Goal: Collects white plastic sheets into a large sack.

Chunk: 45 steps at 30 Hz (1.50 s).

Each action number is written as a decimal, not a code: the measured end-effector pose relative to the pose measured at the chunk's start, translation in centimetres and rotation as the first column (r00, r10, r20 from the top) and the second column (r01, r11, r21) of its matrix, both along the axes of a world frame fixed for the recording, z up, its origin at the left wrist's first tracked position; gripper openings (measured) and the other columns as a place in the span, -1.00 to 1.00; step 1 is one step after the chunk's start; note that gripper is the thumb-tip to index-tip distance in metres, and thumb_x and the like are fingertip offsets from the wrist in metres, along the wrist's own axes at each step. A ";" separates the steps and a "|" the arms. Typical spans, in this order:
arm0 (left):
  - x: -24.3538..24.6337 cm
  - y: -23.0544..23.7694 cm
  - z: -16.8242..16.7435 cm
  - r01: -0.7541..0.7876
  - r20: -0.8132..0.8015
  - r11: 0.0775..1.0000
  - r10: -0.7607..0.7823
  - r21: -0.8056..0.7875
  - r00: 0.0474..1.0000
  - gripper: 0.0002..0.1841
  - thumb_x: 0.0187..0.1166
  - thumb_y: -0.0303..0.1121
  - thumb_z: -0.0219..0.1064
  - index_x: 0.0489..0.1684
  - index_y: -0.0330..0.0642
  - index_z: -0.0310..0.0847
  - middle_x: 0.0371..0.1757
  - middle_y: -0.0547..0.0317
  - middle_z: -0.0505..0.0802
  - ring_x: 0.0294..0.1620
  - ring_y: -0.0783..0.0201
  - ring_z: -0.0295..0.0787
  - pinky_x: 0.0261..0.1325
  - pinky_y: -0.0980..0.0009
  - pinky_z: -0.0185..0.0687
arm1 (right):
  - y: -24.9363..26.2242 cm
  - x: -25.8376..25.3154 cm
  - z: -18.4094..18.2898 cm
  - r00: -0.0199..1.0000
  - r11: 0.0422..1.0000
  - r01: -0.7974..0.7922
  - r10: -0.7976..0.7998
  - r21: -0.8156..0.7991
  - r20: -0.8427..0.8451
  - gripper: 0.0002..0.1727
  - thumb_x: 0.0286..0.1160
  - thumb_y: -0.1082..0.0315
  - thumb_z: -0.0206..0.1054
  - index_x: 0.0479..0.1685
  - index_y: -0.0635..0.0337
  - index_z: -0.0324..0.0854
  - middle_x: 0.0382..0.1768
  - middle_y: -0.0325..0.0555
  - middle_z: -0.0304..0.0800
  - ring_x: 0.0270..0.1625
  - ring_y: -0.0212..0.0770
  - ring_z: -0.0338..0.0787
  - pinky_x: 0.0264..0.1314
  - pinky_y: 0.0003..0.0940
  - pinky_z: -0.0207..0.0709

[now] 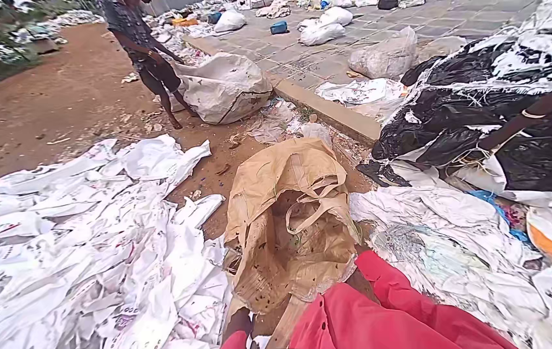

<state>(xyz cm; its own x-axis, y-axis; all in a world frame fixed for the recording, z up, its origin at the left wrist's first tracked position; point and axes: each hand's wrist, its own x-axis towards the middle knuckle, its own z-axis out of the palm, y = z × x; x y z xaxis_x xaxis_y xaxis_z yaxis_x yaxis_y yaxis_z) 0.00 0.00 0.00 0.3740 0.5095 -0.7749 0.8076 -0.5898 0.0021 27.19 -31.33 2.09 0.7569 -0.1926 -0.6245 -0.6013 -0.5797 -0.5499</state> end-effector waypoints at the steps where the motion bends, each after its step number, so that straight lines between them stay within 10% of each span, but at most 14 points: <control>1: 2.3 0.1 1.0 -0.021 0.073 0.998 0.026 -0.067 0.997 -0.61 0.79 -0.39 0.11 0.50 -0.21 0.62 0.46 -0.20 0.75 0.54 -0.19 0.64 0.57 -0.20 0.46 | 0.4 -0.9 3.5 0.986 0.990 -0.140 0.139 -0.004 -0.088 -0.41 0.89 0.17 0.07 0.58 0.59 0.38 0.63 0.41 0.44 0.77 0.21 0.35 0.85 -0.01 0.05; 4: 8.1 -1.5 2.2 -0.180 0.339 0.893 0.335 -0.413 0.879 -0.61 0.88 -0.44 -0.05 0.50 -0.39 0.54 0.33 -0.29 0.80 0.29 -0.14 0.79 0.40 -0.03 0.58 | 2.4 -3.1 7.8 0.853 0.892 -0.444 0.451 0.090 -0.262 -0.37 0.93 0.11 -0.02 0.68 0.49 0.30 0.74 0.35 0.30 0.84 0.17 0.24 0.87 0.01 0.01; 11: 17.7 -5.0 3.2 -0.322 0.138 0.424 0.759 -0.846 0.637 -0.41 0.97 -0.08 -0.26 0.81 -0.32 0.07 0.71 -0.32 0.45 0.63 -0.20 0.48 0.54 -0.13 0.43 | 9.8 -7.5 8.0 0.778 0.808 -0.490 0.574 0.327 -0.254 -0.43 0.94 0.07 -0.05 0.44 0.46 0.50 0.35 0.44 0.63 0.34 0.20 0.72 0.45 0.11 0.51; 16: 21.9 -5.1 4.9 -0.235 0.333 0.484 0.812 -0.843 0.479 -0.41 0.90 -0.13 0.03 0.71 -0.43 0.22 0.69 -0.42 0.40 0.68 -0.22 0.35 0.64 -0.18 0.26 | 10.6 -10.4 9.5 0.685 0.714 -0.543 0.681 0.443 -0.258 -0.42 0.95 0.05 -0.10 0.38 0.47 0.50 0.12 0.33 0.73 0.06 0.04 0.80 0.28 -0.01 0.59; 18: 23.5 -6.2 4.8 -0.225 0.402 0.582 0.745 -0.781 0.533 -0.43 0.80 -0.23 0.24 0.61 -0.52 0.31 0.60 -0.51 0.49 0.61 -0.28 0.43 0.59 -0.20 0.33 | 9.8 -11.4 8.6 0.708 0.721 -0.504 0.660 0.476 -0.251 -0.42 0.95 0.03 -0.12 0.35 0.44 0.50 0.02 0.24 0.77 -0.07 -0.06 0.83 0.14 -0.09 0.67; 23: 25.2 -12.9 3.9 -0.013 0.545 0.702 0.564 -0.712 0.620 -0.17 0.36 -0.81 0.42 0.73 -0.51 0.10 0.65 -0.49 0.45 0.65 -0.21 0.44 0.66 0.00 0.38 | 6.7 -11.1 7.2 0.660 0.681 -0.610 0.719 0.405 -0.216 -0.36 0.90 0.00 0.01 0.40 0.54 0.51 0.27 0.48 0.68 0.36 0.27 0.71 0.51 0.21 0.42; 26: 25.4 -16.8 5.1 0.300 0.598 0.805 0.083 -0.511 0.797 -0.10 0.45 -0.76 0.32 0.88 -0.33 -0.06 0.75 -0.41 0.37 0.77 -0.18 0.32 0.80 0.01 0.21 | 3.9 -11.0 7.0 0.566 0.601 -0.704 0.796 0.379 -0.213 -0.36 0.82 -0.01 0.14 0.46 0.48 0.52 0.38 0.42 0.66 0.48 0.24 0.66 0.60 0.20 0.39; 30: 25.1 -24.0 7.8 0.755 0.407 0.586 -0.638 -0.295 0.654 -0.14 0.62 -0.60 0.22 0.96 0.07 -0.10 0.69 -0.20 0.54 0.67 -0.25 0.49 0.65 -0.28 0.33 | -2.9 -8.4 8.0 0.394 0.401 -0.849 0.914 0.344 -0.094 -0.48 0.84 0.11 0.13 0.39 0.44 0.61 0.37 0.43 0.68 0.50 0.28 0.64 0.62 0.23 0.34; 33: 23.6 -28.3 4.5 0.899 0.291 0.331 -0.864 -0.287 0.411 -0.24 0.72 -0.55 0.14 0.94 0.15 -0.02 0.86 -0.03 0.32 0.67 -0.32 0.46 0.52 -0.43 0.39 | -12.0 -5.9 4.0 0.518 0.527 -0.796 0.848 0.297 -0.117 -0.48 0.90 0.13 0.05 0.55 0.32 0.55 0.49 0.34 0.63 0.60 0.20 0.58 0.75 0.10 0.24; 37: 21.9 -31.3 0.5 0.913 0.082 0.192 -0.968 -0.361 0.236 -0.26 0.75 -0.51 0.11 0.95 0.20 -0.03 0.80 -0.37 0.30 0.69 -0.47 0.36 0.57 -0.45 0.29 | -23.1 -4.8 2.2 0.782 0.815 -0.532 0.577 0.230 -0.236 -0.52 0.92 0.22 0.00 0.55 0.39 0.50 0.45 0.35 0.65 0.51 0.20 0.65 0.64 0.07 0.35; 42: 21.8 -33.4 7.0 0.790 -0.079 0.465 -0.876 -0.400 0.475 -0.39 0.89 -0.09 0.02 0.76 -0.36 0.25 0.70 -0.50 0.42 0.79 -0.38 0.22 0.80 -0.27 0.02 | -30.7 -4.4 3.7 0.917 0.957 -0.202 0.259 0.206 -0.305 -0.54 0.93 0.30 -0.03 0.60 0.39 0.43 0.45 0.35 0.63 0.44 0.19 0.68 0.50 0.06 0.42; 45: 21.1 -31.0 9.6 0.944 0.306 0.206 -0.909 -0.257 0.281 -0.38 0.87 -0.10 0.04 0.38 -0.68 0.54 0.28 -0.76 0.69 0.37 -0.56 0.66 0.45 -0.25 0.53 | -31.1 -2.6 4.1 0.937 0.962 -0.183 0.233 0.204 -0.261 -0.55 0.93 0.31 -0.02 0.58 0.41 0.44 0.43 0.38 0.63 0.41 0.19 0.68 0.47 0.05 0.44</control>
<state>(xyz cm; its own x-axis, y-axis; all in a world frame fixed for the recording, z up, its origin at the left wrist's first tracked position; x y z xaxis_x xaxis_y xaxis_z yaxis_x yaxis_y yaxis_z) 21.14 -30.95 9.62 0.4543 -0.5157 -0.7265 -0.3295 -0.8549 0.4008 24.62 -62.40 6.21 0.5579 0.0810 -0.8260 -0.6215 -0.6187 -0.4805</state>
